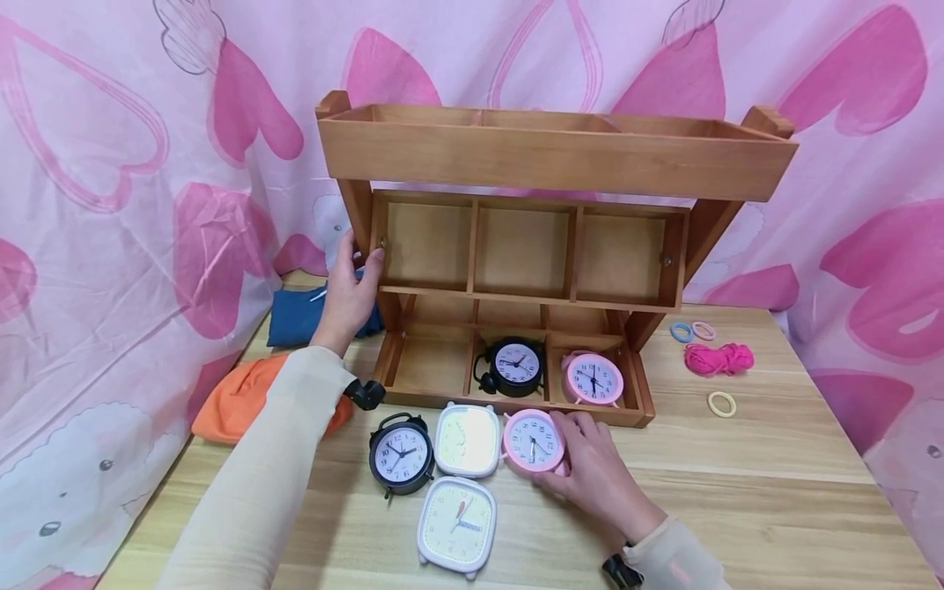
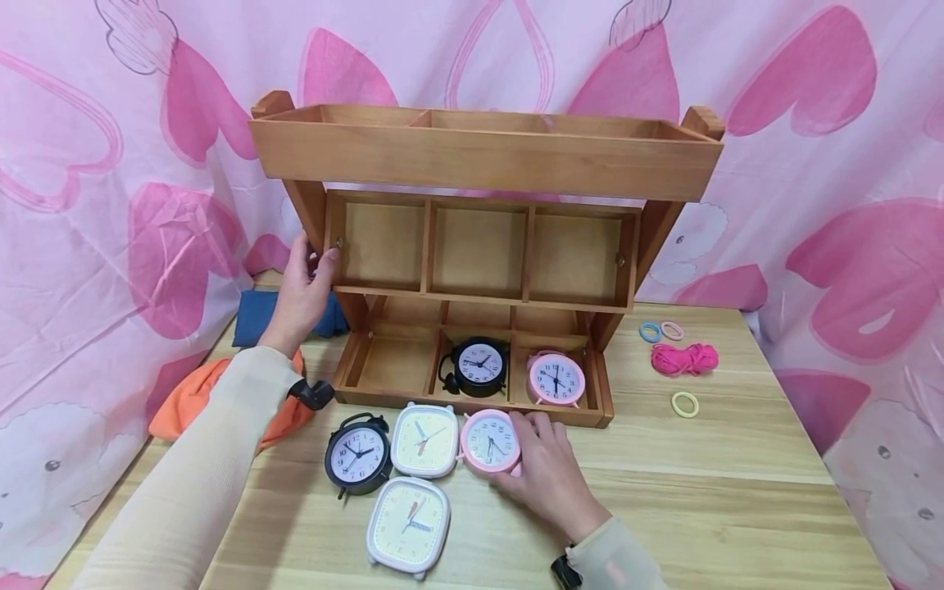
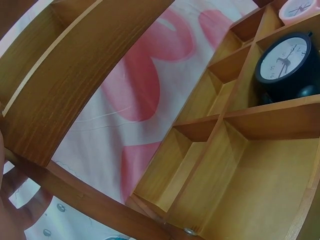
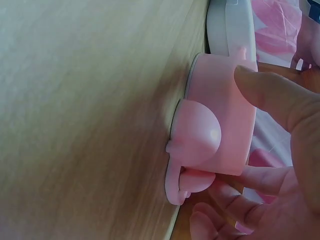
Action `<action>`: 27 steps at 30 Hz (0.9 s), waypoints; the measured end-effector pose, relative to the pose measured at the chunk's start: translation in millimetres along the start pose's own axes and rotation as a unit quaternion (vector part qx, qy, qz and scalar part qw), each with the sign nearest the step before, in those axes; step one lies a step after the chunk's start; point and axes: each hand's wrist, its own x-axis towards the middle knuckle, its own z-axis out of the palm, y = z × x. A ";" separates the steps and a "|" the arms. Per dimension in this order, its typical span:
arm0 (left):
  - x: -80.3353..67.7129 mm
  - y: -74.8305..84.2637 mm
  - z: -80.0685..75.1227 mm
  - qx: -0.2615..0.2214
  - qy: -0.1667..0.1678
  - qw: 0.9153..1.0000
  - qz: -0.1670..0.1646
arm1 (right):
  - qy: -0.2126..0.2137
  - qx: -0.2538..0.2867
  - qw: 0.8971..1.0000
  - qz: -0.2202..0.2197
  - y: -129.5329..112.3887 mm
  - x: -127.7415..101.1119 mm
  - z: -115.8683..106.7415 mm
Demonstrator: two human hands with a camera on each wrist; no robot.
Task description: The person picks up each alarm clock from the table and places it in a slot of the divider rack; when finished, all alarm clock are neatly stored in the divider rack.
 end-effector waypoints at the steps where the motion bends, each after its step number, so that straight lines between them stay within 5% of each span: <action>1: -0.1 -0.2 0.0 0.000 0.000 1.000 -0.001 | 0.000 0.000 1.000 -0.001 0.1 0.0 0.0; 11: 0.8 -1.9 0.3 0.000 0.000 1.000 0.005 | -0.044 0.044 0.998 0.018 0.6 -1.1 -0.5; 27: 0.8 -2.2 0.9 0.000 0.004 1.000 0.008 | -0.020 0.073 0.997 0.023 5.4 -5.9 -11.0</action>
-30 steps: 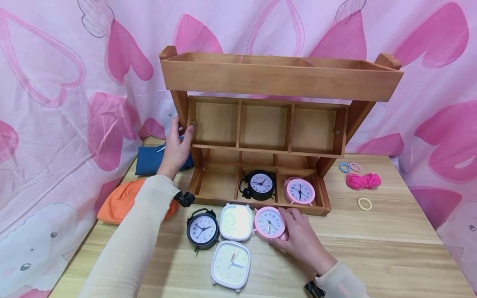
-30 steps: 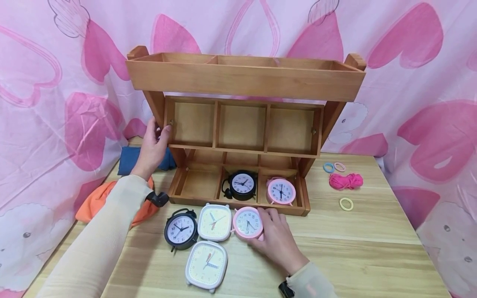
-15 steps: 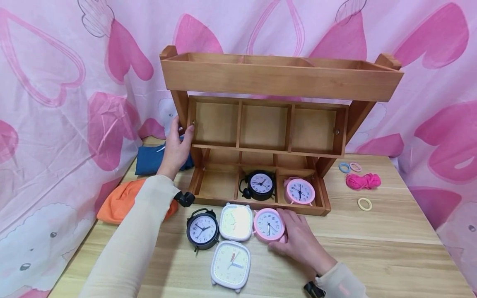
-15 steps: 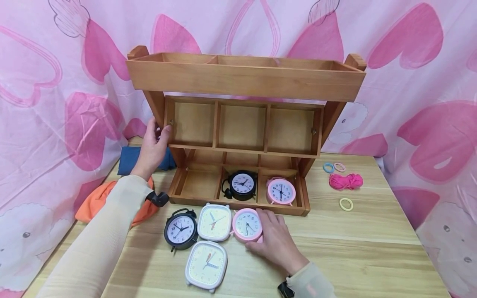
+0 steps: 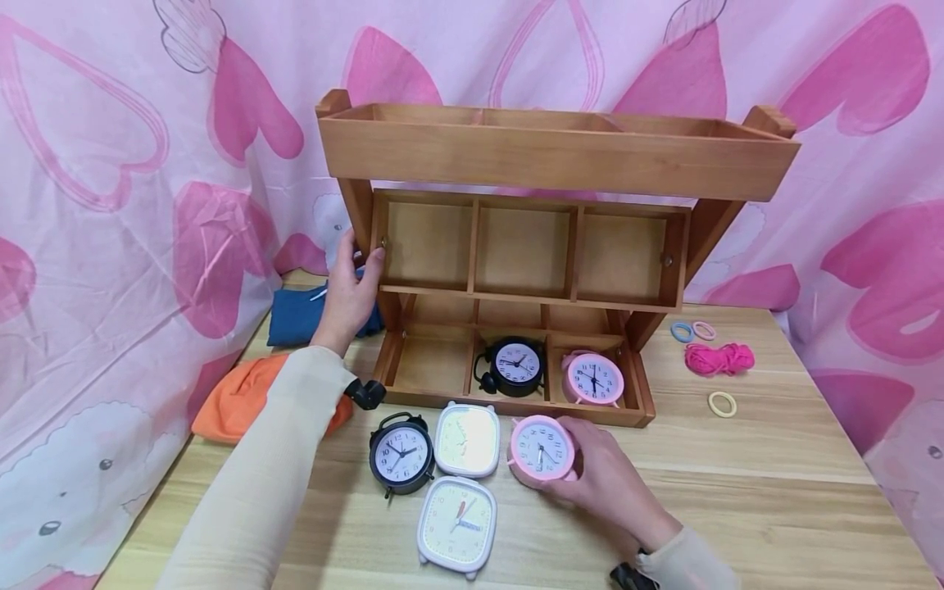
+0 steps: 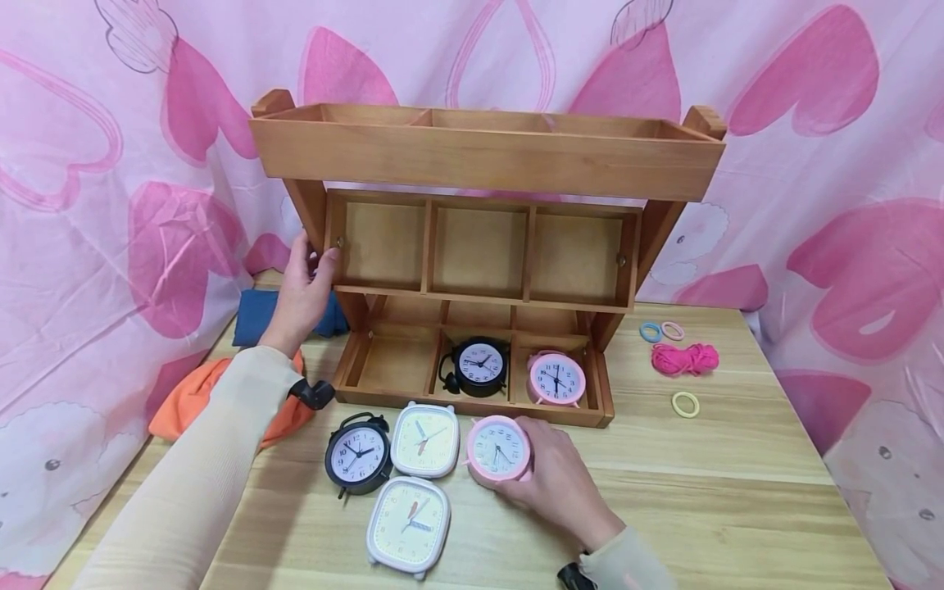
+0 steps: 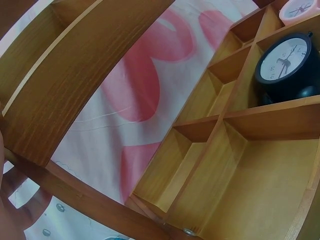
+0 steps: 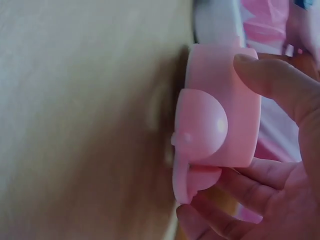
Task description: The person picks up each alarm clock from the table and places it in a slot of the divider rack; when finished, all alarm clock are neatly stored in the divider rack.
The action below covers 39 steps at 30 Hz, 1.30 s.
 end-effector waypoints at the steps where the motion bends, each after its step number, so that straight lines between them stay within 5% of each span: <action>1: 0.0 0.1 -0.1 0.000 0.000 1.000 0.001 | 0.007 0.000 1.000 -0.005 0.1 -2.5 -3.9; 8: 0.7 -0.3 0.4 -0.001 -0.001 1.000 0.002 | 0.074 -0.011 0.995 -0.065 -3.8 -11.8 -35.0; 15: 1.1 -0.9 0.4 -0.001 0.000 1.000 0.002 | 0.084 -0.006 0.993 -0.080 -24.8 5.7 -47.6; 39: 1.0 -1.0 0.1 -0.006 0.001 1.000 0.003 | 0.018 0.009 0.990 -0.137 -127.6 132.4 -0.3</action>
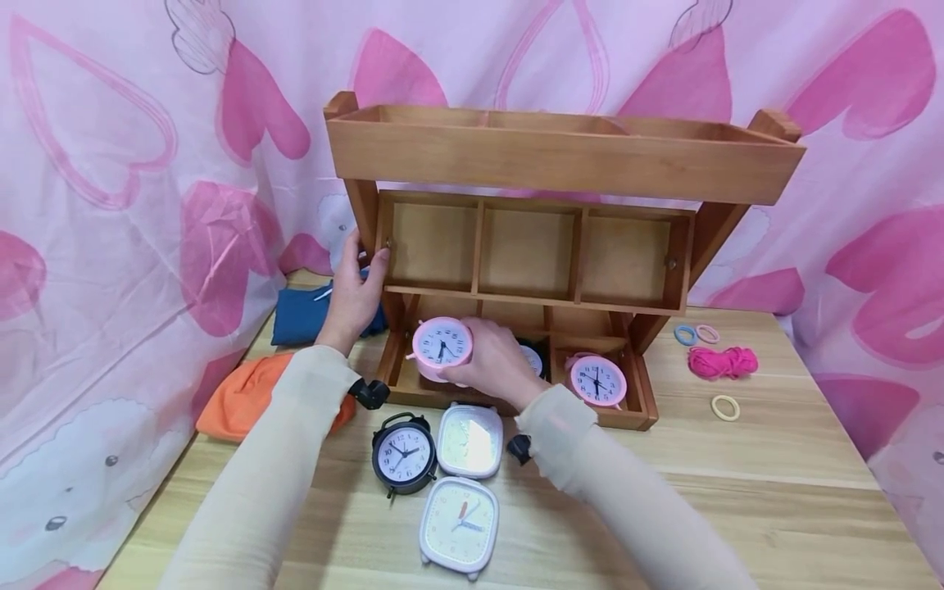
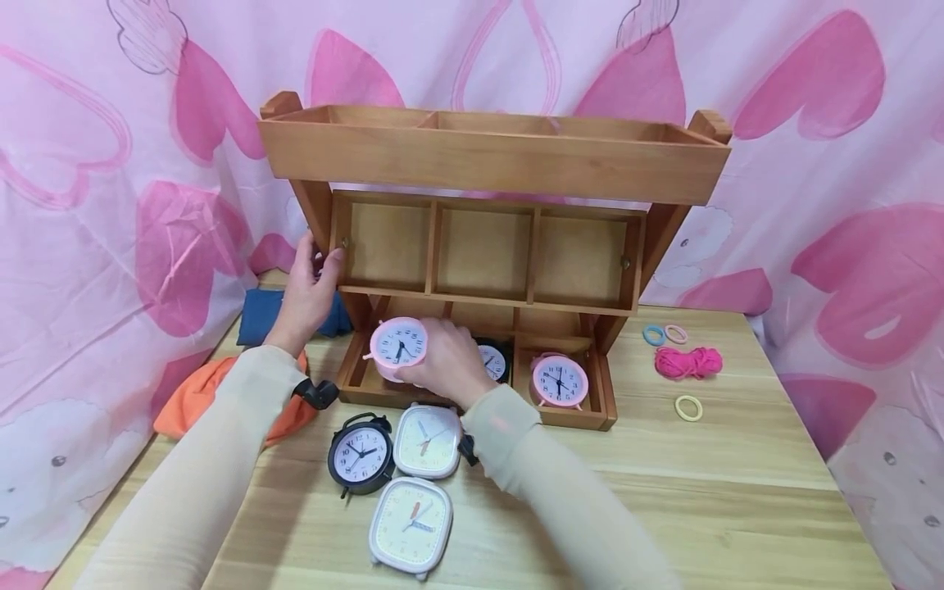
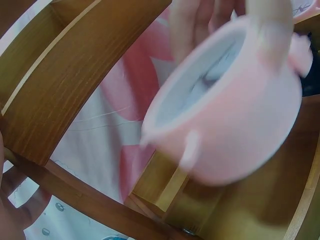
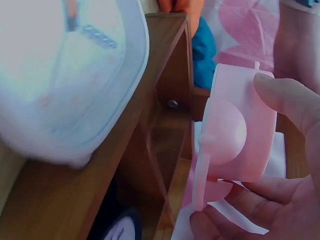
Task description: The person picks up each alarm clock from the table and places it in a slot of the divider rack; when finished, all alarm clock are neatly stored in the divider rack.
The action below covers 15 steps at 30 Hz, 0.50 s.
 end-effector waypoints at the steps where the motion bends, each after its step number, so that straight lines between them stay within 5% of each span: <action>1: -0.4 0.0 0.1 0.001 0.000 1.000 -0.002 | -0.005 0.001 1.000 -0.004 -1.5 4.3 2.9; 15: -1.6 1.6 0.3 0.004 -0.001 1.000 -0.008 | -0.055 -0.048 0.997 0.034 -8.9 35.5 35.5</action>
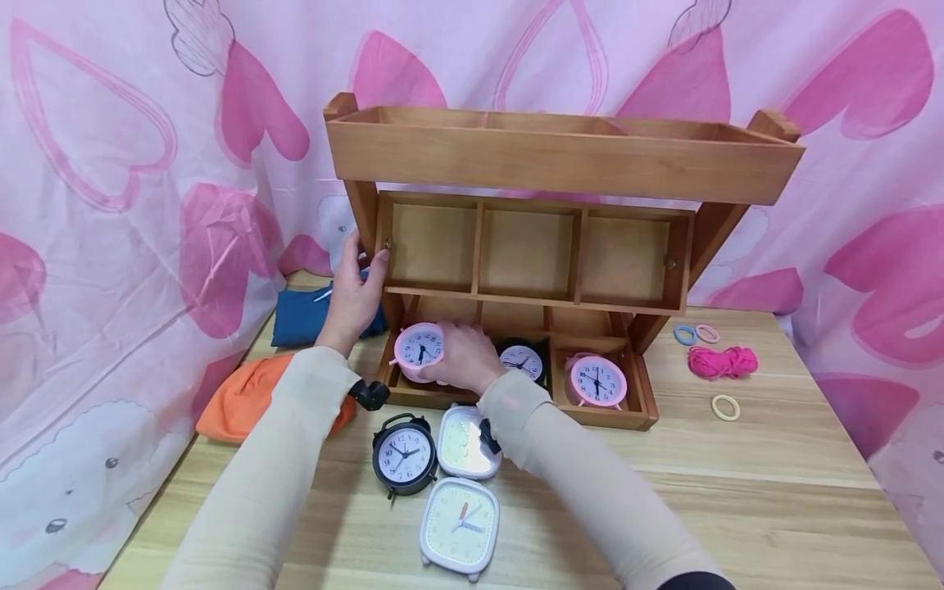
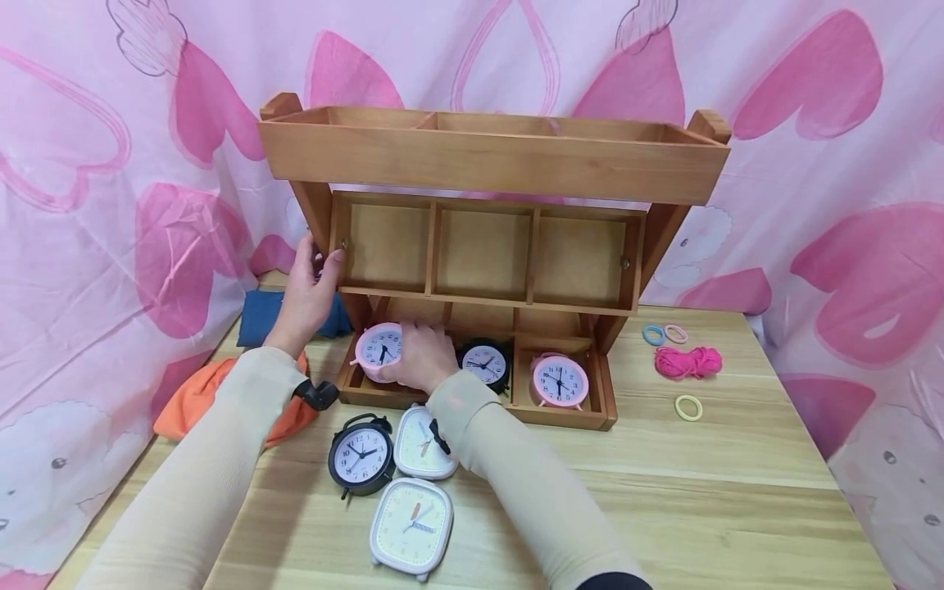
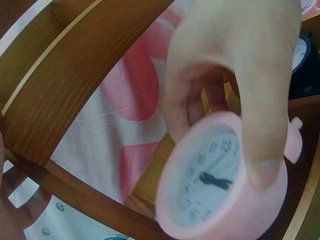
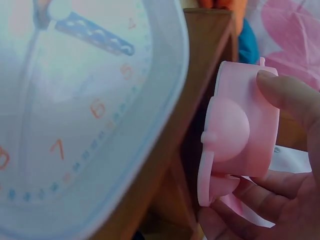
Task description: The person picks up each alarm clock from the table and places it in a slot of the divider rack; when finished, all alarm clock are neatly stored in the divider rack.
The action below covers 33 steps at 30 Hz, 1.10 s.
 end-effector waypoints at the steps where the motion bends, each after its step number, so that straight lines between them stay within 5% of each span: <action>1: 0.0 0.0 -0.2 0.000 0.000 1.000 0.000 | -0.002 -0.007 1.000 0.005 -0.3 1.4 2.4; 20: 1.3 -2.0 -1.6 -0.014 -0.005 1.000 0.014 | -0.053 -0.150 0.986 0.054 0.5 5.8 16.0; 33: 3.2 -6.7 -0.4 -0.014 0.009 0.999 0.031 | -0.025 -0.005 0.999 -0.032 11.1 -28.8 -13.8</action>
